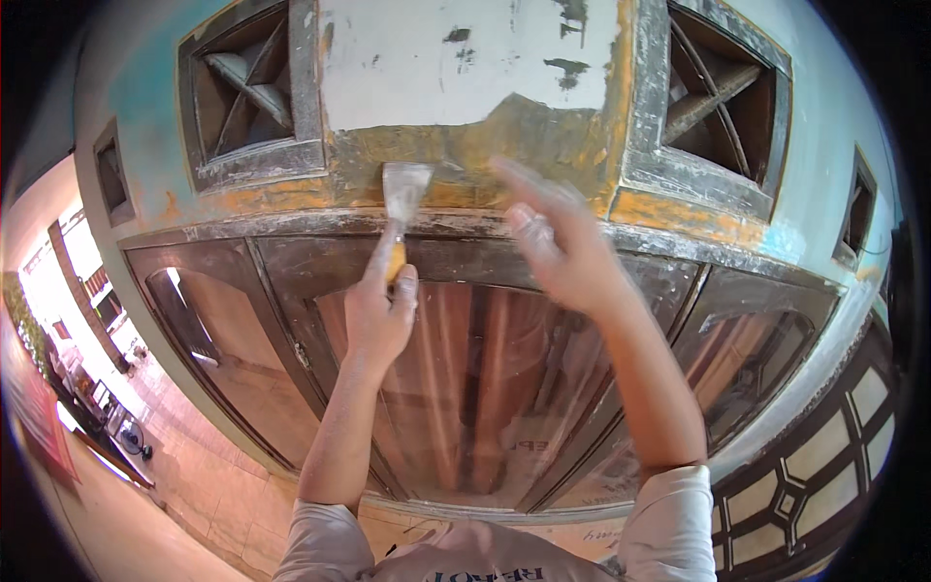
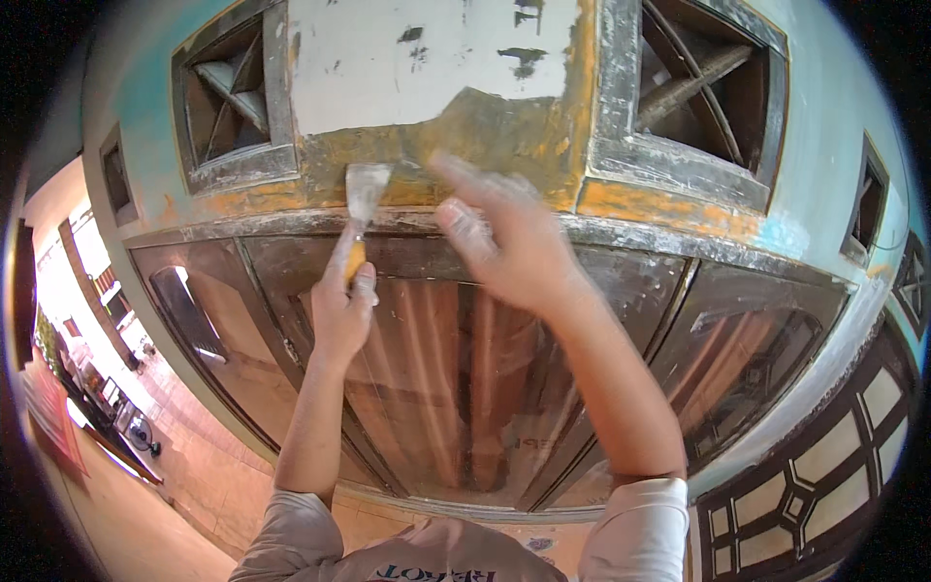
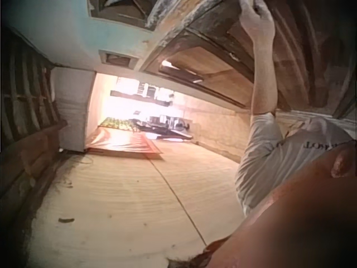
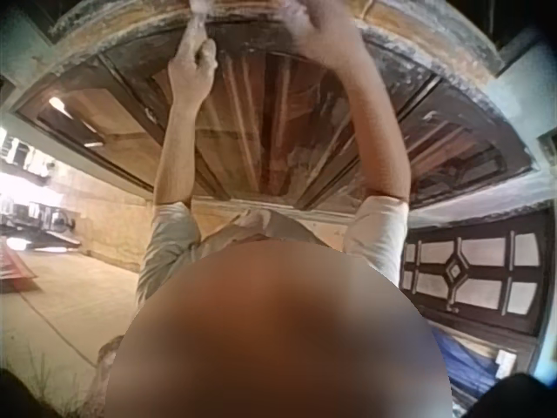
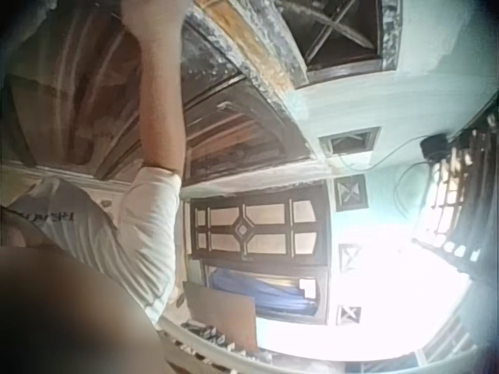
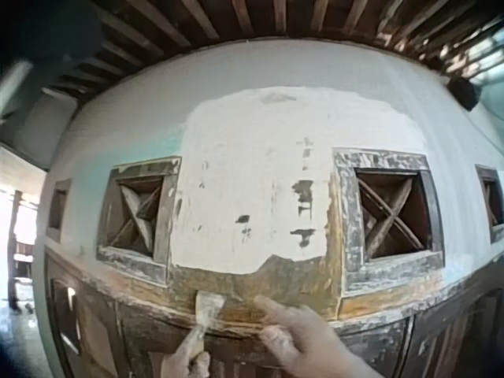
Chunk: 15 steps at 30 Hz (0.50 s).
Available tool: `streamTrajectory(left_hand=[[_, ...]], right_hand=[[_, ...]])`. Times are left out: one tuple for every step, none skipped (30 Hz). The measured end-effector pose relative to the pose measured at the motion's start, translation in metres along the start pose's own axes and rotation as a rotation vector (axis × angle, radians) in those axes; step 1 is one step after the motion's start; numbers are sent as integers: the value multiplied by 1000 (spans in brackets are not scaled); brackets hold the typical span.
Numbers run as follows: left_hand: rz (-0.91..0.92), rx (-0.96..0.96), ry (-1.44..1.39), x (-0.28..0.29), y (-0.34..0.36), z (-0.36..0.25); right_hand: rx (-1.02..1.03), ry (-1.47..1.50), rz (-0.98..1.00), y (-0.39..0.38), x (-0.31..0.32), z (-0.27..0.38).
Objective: The person applies plaster to a wall above a cabinet using a putty knife.
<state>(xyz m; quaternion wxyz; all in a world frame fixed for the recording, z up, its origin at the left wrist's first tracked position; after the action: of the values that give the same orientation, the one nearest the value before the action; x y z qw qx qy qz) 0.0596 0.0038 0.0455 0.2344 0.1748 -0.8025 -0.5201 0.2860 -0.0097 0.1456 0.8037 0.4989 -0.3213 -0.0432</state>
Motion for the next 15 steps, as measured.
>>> streamTrajectory(left_hand=[[-4, 72, -40, 11, 1, 11], [-3, 103, -91, 10, 8, 9], [-10, 139, -118, 20, 17, 6], [-26, 142, -101, 30, 27, 4], [-32, 133, -144, 30, 40, 3], [-42, 122, -176, 35, 49, 1], [-55, 118, -167, 40, 56, 2], [-72, 130, -163, 44, 62, 3], [-88, 140, -162, 47, 66, 5], [-105, 122, -194, 46, 62, 9], [-120, 120, -179, 44, 51, 15], [-115, 96, -147, 38, 40, 22], [-107, 74, -119, 33, 32, 25], [-101, 106, -114, 29, 29, 31], [-108, 108, -106, 30, 32, 38]], right_hand=[[-65, 17, -17, 13, 9, -1], [130, -77, -190, 27, 26, -7], [169, -161, -263, 44, 35, -7], [213, -240, -336, 61, 44, -2], [308, -343, -421, 77, 54, -3], [352, -430, -498, 95, 60, -6], [397, -515, -578, 109, 62, -6], [409, -506, -581, 117, 59, -9], [364, -596, -628, 124, 57, -14], [316, -682, -676, 131, 54, -18], [328, -664, -679, 133, 48, -16], [314, -765, -675, 132, 41, -16], [296, -869, -669, 131, 35, -16], [260, -857, -668, 134, 37, -15], [266, -847, -668, 136, 38, -14]])
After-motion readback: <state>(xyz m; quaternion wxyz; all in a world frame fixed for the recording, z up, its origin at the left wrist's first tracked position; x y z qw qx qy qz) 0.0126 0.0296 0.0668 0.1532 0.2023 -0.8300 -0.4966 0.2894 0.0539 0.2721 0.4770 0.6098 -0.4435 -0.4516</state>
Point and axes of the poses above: each hand's wrist, its own y-axis towards the middle knuckle, its own x-axis out of the back of the hand, z = x × y, the point moved 5 cm from there along y, towards the middle knuckle, and after that the axes turned 13 degrees about -x, right-handed, at the moved point
